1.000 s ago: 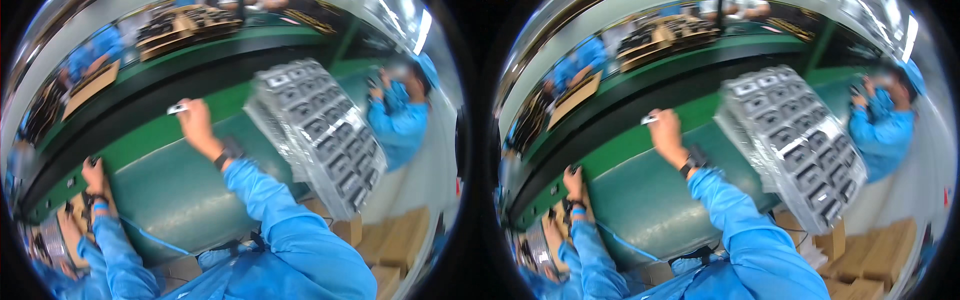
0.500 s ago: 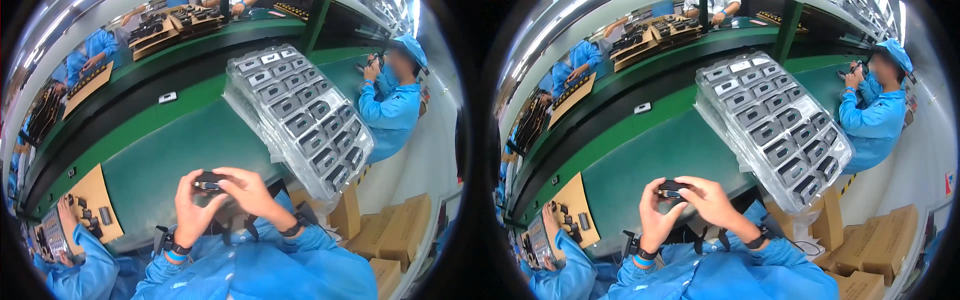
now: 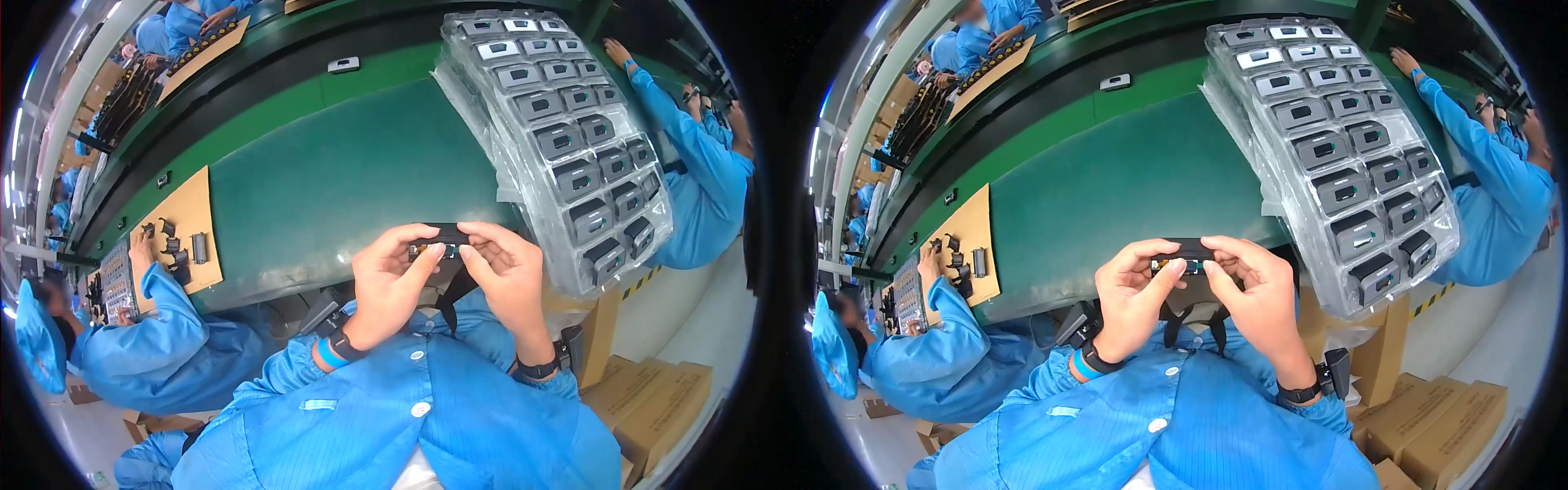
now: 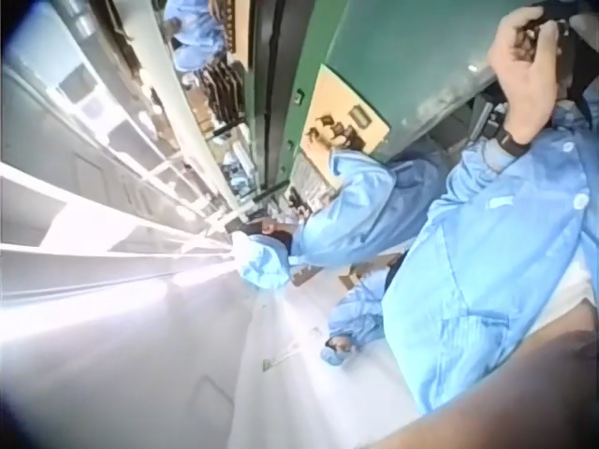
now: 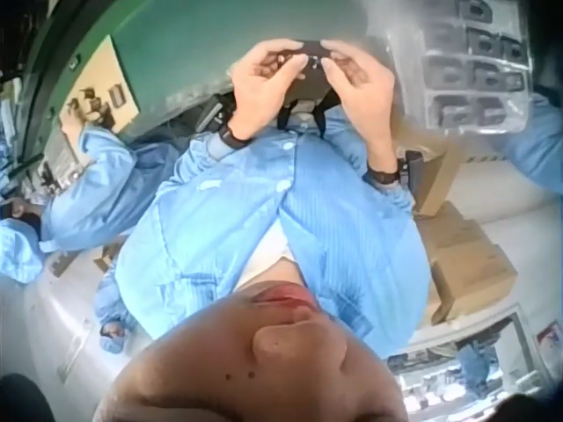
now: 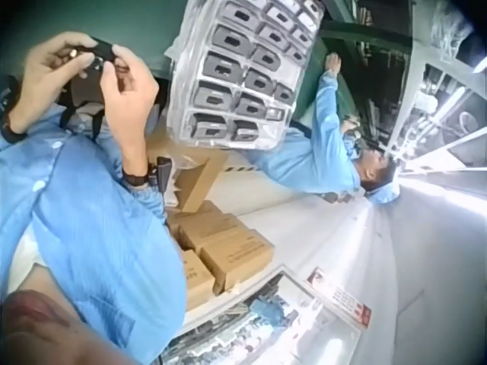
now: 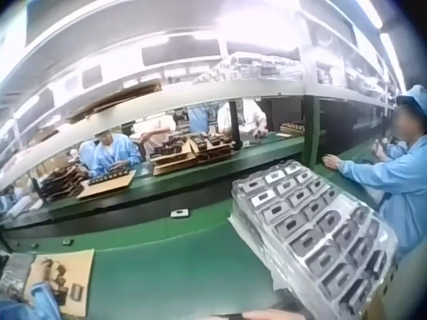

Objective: Manually assemble small electronic components by snapping housing parts together.

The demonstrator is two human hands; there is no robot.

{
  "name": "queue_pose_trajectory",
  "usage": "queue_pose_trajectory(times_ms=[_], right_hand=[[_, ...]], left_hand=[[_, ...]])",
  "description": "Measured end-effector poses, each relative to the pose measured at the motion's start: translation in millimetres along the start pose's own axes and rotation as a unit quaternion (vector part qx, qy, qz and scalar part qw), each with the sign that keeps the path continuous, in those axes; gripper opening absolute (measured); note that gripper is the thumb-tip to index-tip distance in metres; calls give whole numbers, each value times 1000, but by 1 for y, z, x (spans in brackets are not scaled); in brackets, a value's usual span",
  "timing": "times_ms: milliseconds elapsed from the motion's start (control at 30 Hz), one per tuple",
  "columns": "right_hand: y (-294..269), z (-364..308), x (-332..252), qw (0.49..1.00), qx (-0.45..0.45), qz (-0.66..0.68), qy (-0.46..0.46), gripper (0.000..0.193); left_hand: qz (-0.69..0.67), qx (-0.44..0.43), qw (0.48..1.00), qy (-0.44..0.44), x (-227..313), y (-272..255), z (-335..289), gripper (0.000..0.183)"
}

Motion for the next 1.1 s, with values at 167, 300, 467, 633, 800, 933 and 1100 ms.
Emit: queue_pose_trajectory(times_ms=[167,300,467,633,800,933,1100], right_hand=[[10,-1,-2,999,-2,29,-25,32],[16,-2,0,999,-10,31,-30,31],[15,-1,-7,990,-15,-105,-90,31],[12,-13,-22,984,-6,-149,-101,29],[-14,-10,-97,950,-103,-261,-138,20],[-56,5,-167,904,18,-387,-183,15],[87,62,-69,919,-110,-345,-155,36]], left_hand=[[6,9,1000,18,4,-4,-5,23],[-2,16,1000,13,3,-7,-9,23],[2,-3,1000,6,-1,-7,-12,27],[-26,-37,999,-25,-5,0,-6,26],[-1,-14,1000,13,4,-26,0,27],[45,89,994,36,13,-80,31,24],[32,190,979,63,-13,-149,64,24]])
Point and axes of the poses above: each hand's wrist, its own z-axis towards the middle knuckle, its own y-axis out of the palm, x = y × z, the point moved 8 cm from there along z, towards the middle knuckle, and after that the axes turned 6 degrees about -y, right-handed, at the moved point
